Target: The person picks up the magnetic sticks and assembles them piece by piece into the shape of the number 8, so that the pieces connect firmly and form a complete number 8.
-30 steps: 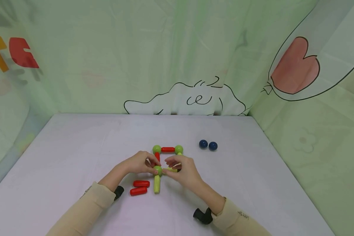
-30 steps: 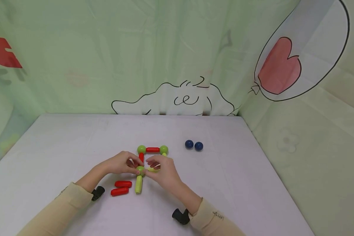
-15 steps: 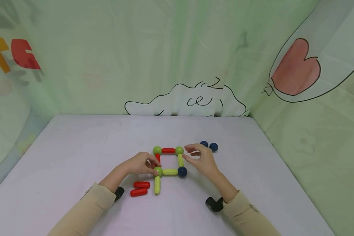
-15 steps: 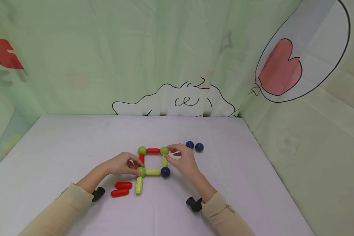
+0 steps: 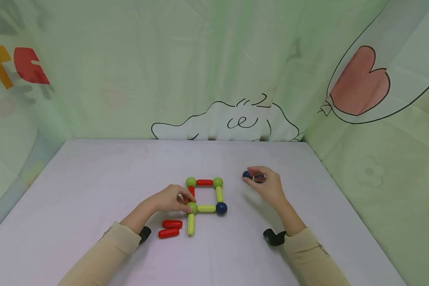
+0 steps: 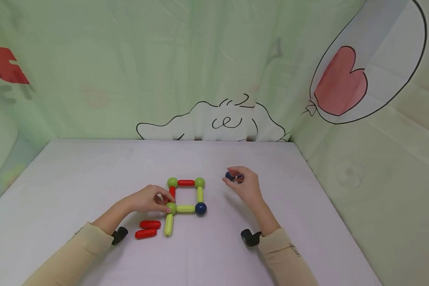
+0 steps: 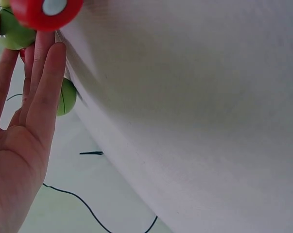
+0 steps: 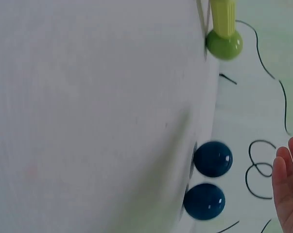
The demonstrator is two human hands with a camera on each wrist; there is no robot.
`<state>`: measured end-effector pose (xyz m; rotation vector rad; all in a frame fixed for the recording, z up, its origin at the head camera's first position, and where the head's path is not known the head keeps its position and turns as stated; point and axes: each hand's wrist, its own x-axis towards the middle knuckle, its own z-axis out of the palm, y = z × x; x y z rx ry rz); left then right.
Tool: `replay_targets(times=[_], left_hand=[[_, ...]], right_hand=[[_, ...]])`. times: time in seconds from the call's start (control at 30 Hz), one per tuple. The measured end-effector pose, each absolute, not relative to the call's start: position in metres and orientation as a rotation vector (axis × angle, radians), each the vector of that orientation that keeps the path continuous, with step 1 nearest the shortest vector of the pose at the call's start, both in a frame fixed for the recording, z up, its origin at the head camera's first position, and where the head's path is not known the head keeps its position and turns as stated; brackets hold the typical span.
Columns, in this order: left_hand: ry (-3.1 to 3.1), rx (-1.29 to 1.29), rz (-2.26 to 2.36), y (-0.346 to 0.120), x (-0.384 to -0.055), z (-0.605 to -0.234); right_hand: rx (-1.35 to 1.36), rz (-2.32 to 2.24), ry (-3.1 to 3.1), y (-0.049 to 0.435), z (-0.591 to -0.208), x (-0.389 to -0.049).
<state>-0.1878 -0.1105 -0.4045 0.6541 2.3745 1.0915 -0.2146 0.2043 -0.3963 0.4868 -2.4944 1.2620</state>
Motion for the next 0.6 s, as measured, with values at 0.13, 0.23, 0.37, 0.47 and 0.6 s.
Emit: replay_targets(times=[0.13,0.23,0.37,0.47,0.6], left_hand=[[2.389,0.664,1.091,-0.11,-0.187,-0.405],[2.399,0.685,1.1,-0.109,-0.186,-0.405],[2.433,0.703,1.105,-0.109,-0.187,-0.406],[2.462,0.691,1.101,-0.109,-0.189,-0.405],[2.481,0.672,1.086,-0.108,-0.193,-0.404]], right_hand=[[0.433,1.264,-2.531,0.218,-0.396,-0.221],[0.421,1.239,-2.58,0.23,-0.397,-0.227],[0.483,1.279,-2.587,0.25,-0.412,-0.242],[0.493,1.291,-2.608,0.257,-0.415,-0.246],[0.418,1.255,-2.704,0.254,-0.406,-0.241]])
